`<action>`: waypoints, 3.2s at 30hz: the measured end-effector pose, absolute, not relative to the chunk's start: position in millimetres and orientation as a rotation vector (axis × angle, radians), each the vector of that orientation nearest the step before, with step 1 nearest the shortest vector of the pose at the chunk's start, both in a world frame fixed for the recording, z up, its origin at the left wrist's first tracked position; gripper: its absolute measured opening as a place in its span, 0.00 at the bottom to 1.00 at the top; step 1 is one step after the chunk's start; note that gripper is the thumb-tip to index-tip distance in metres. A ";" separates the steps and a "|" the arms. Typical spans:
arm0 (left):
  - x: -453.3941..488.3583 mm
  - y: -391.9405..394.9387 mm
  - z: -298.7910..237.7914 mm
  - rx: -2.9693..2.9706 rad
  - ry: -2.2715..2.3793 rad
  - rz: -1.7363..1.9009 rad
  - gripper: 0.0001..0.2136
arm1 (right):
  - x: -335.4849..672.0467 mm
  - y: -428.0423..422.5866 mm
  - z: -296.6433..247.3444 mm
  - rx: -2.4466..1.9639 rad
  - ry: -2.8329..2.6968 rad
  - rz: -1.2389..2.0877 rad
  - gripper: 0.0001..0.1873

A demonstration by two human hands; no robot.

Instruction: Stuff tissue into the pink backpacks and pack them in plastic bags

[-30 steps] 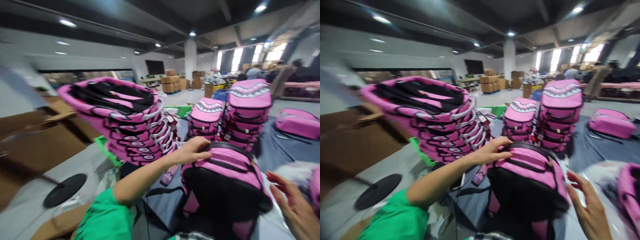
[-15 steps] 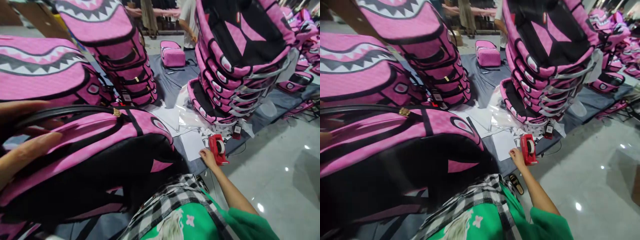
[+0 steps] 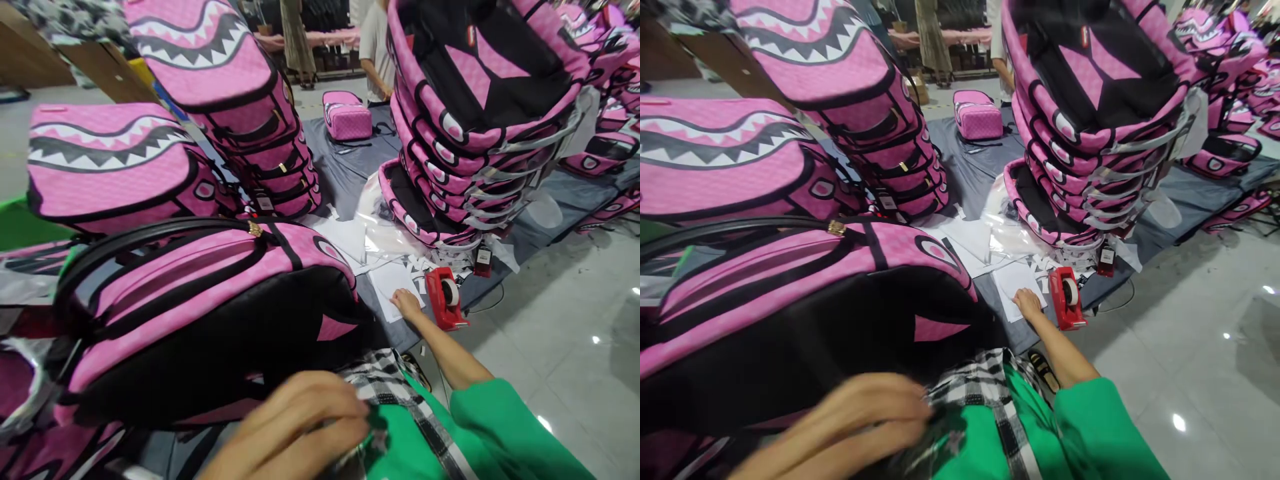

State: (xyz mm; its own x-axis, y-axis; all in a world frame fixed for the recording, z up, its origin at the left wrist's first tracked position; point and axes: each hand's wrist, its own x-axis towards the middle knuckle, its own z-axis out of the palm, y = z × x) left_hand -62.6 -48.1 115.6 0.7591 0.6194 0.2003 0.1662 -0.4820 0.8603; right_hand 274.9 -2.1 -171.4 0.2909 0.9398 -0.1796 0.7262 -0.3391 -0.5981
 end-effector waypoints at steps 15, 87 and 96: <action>77.7 -32.2 -13.0 1.204 1.060 0.608 0.17 | 202.4 -74.1 -38.7 -1.699 -1.201 0.677 0.19; -130.8 22.0 180.3 2.144 1.342 1.331 0.07 | 121.3 110.6 222.9 -0.422 -2.740 0.333 0.18; -147.6 -13.9 185.8 1.540 0.978 0.973 0.14 | 122.8 40.4 248.0 -0.987 -2.572 0.927 0.23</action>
